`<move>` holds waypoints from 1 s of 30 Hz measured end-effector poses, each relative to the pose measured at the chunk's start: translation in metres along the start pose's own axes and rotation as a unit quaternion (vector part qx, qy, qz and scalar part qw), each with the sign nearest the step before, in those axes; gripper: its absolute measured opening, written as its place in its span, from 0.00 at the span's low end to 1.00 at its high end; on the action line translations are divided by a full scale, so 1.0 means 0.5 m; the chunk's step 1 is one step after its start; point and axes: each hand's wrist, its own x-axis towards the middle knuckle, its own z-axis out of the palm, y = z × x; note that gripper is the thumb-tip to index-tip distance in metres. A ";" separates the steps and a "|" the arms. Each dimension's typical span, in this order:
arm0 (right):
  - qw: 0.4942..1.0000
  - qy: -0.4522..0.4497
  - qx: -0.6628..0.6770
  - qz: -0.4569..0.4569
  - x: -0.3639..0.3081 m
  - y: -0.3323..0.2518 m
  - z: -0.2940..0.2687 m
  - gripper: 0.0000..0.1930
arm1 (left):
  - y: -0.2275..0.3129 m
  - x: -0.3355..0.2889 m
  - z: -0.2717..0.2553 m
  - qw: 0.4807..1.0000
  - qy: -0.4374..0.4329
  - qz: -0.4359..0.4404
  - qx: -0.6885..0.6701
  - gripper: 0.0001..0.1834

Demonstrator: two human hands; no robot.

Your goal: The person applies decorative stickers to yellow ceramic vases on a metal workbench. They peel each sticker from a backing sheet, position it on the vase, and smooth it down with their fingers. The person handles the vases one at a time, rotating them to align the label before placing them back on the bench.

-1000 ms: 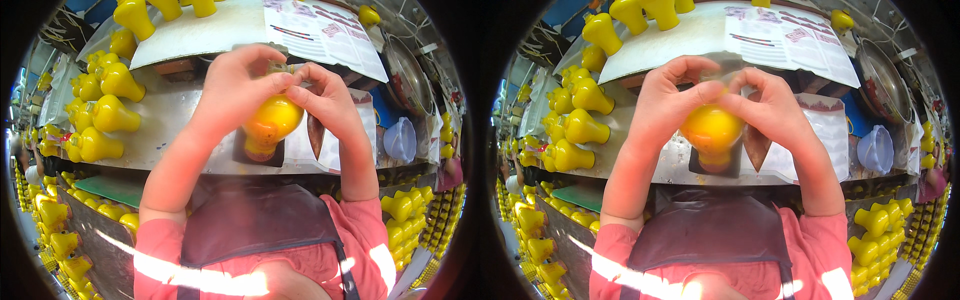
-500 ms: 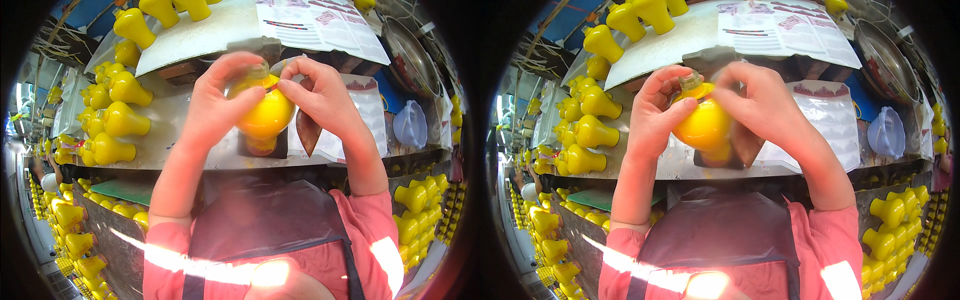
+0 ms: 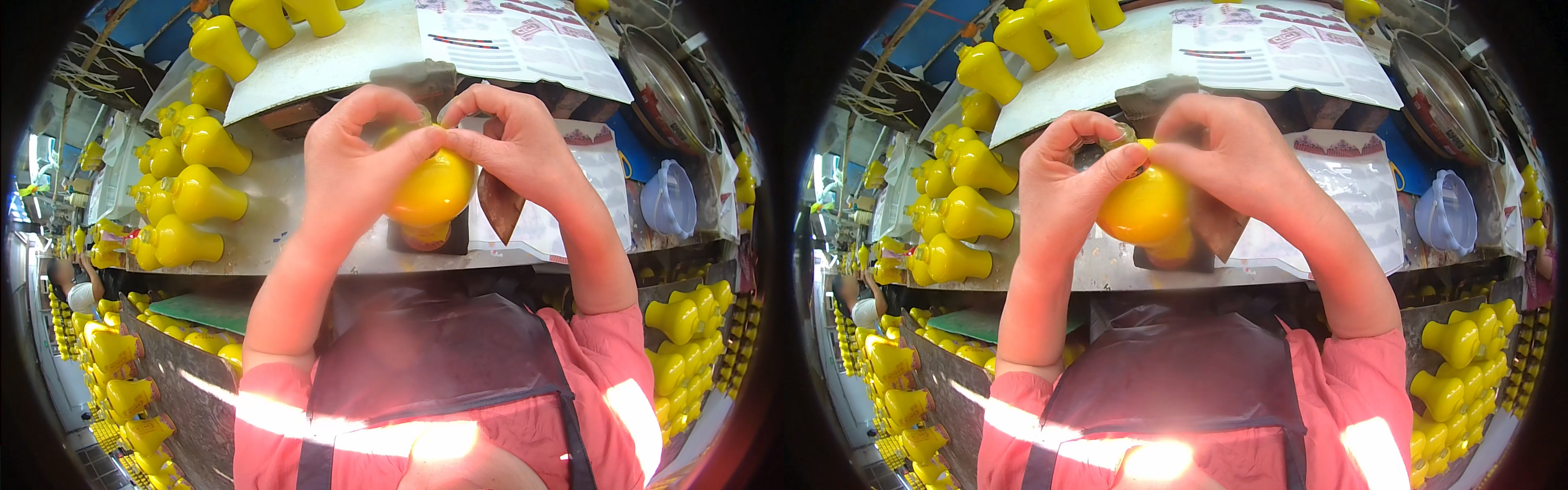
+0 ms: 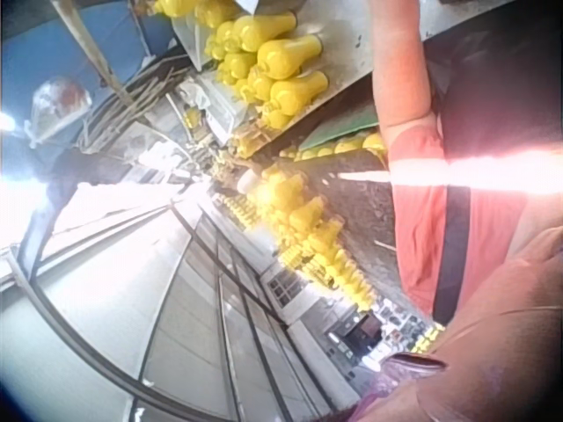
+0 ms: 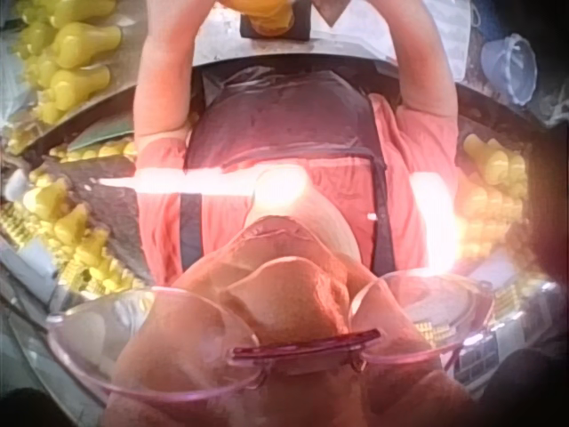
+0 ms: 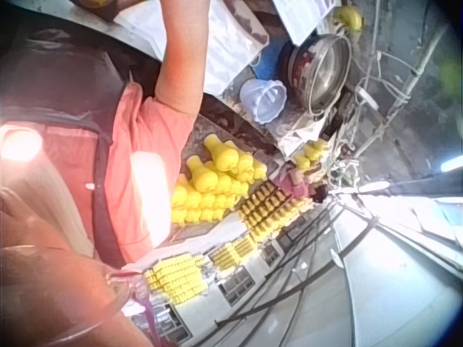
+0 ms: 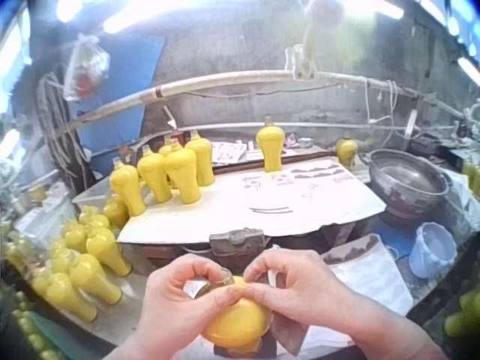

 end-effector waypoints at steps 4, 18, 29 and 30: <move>1.000 0.017 0.017 -0.019 -0.019 0.001 -0.003 0.06 | 0.011 0.001 -0.010 0.994 -0.022 0.005 -0.111 0.10; 0.987 0.083 -0.036 -0.135 -0.015 0.044 0.004 0.06 | -0.005 0.006 -0.039 0.981 -0.087 -0.015 -0.171 0.09; 0.990 0.020 -0.061 -0.124 0.049 0.012 0.009 0.12 | -0.046 0.016 -0.081 0.993 -0.101 0.030 -0.058 0.23; 0.993 0.003 -0.047 -0.104 0.053 0.004 0.007 0.12 | -0.046 0.018 -0.081 0.993 -0.100 0.024 -0.061 0.23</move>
